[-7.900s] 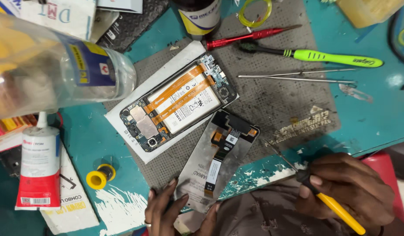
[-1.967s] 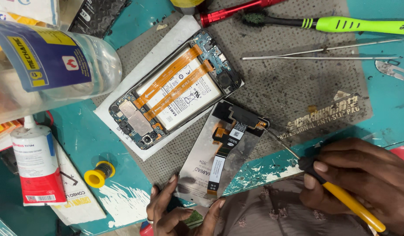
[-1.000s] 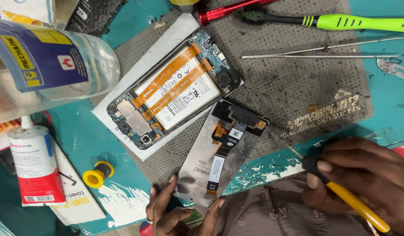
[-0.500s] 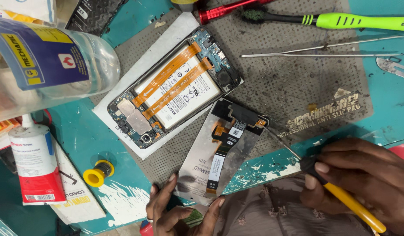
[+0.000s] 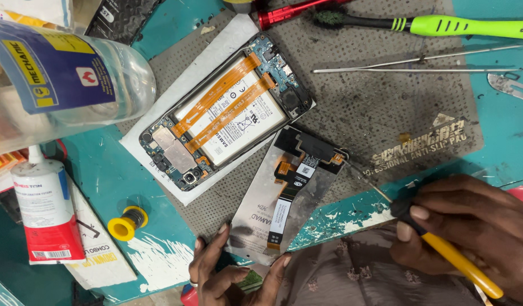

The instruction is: The person works at a repair bench on a disassembled smartphone, using a yellow-handled pry tool to separate and lift the display assembly with its attached flex cable from the phone frame, repositioning the panel and prying along its edges while the phone body with battery lies beside the work area.

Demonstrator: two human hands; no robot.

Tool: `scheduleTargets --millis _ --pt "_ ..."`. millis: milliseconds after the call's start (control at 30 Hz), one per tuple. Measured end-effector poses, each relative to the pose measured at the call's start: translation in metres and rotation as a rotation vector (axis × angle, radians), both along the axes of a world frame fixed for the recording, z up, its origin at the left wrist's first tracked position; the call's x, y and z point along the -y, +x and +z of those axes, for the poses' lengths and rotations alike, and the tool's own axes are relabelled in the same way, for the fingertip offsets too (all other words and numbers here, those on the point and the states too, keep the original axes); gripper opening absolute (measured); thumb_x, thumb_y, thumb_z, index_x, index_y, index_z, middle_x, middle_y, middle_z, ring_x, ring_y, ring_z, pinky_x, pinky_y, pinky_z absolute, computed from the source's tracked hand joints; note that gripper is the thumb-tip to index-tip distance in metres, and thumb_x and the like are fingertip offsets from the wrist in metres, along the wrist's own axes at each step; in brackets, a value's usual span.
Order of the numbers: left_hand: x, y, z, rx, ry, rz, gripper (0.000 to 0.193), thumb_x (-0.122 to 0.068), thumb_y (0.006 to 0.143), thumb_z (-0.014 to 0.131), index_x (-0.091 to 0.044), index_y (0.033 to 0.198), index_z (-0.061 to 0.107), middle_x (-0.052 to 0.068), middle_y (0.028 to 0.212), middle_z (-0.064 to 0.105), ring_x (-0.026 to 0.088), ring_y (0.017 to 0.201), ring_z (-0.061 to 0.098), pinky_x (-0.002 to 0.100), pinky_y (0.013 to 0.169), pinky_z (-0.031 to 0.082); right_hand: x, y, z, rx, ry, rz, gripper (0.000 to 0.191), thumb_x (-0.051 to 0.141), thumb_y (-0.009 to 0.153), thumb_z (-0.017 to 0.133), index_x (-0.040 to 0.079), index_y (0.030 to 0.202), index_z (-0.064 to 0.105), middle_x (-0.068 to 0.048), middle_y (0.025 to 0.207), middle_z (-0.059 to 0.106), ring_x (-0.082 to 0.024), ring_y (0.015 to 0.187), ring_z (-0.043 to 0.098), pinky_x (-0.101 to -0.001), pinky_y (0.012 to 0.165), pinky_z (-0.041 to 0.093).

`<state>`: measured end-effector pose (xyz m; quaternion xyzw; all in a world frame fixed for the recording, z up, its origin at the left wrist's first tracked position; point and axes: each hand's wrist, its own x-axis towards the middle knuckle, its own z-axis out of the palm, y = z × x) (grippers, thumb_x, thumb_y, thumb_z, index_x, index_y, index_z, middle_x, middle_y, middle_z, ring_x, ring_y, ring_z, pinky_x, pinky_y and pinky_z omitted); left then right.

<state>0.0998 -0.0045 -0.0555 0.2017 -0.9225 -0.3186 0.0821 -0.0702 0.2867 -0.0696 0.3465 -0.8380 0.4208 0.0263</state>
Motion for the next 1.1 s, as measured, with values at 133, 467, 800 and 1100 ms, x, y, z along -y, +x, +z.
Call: scheduleTargets --millis 133,467,800,1100 --pt "0.001 0.0 -0.002 -0.017 -0.004 -0.016 0.063 -0.036 0.056 0.099 -0.017 0.087 0.049 0.017 0.133 0.063 0.031 0.131 0.059 0.058 0.124 0.027 -0.004 0.0 0.002 -0.006 0.006 0.025 0.023 0.012 0.073 0.084 -0.002 0.082 0.068 -0.016 0.075 0.067 -0.036 0.074 0.073 -0.0442 0.07 0.063" --pt "0.001 0.0 -0.001 -0.003 -0.019 -0.014 0.064 -0.038 0.055 0.099 -0.017 0.087 0.049 0.016 0.132 0.064 0.031 0.131 0.059 0.057 0.124 0.028 -0.004 0.001 -0.005 0.007 -0.018 0.0 0.027 0.014 0.072 0.084 -0.004 0.083 0.067 -0.018 0.075 0.068 -0.034 0.071 0.072 -0.045 0.07 0.062" --pt "0.0 -0.001 -0.002 -0.028 -0.033 -0.016 0.067 -0.04 0.056 0.1 -0.016 0.091 0.048 0.016 0.132 0.064 0.029 0.131 0.06 0.055 0.123 0.029 -0.004 0.001 -0.001 0.031 0.021 0.028 0.025 0.013 0.071 0.085 -0.001 0.084 0.068 -0.016 0.075 0.068 -0.033 0.072 0.072 -0.041 0.068 0.062" --pt "0.0 0.0 -0.002 -0.029 -0.053 -0.021 0.069 -0.041 0.054 0.1 -0.016 0.092 0.047 0.017 0.13 0.064 0.03 0.129 0.06 0.055 0.122 0.03 -0.013 0.005 0.005 0.122 0.107 0.026 0.027 0.012 0.071 0.084 -0.002 0.089 0.07 -0.016 0.081 0.07 -0.031 0.077 0.072 -0.0375 0.07 0.061"
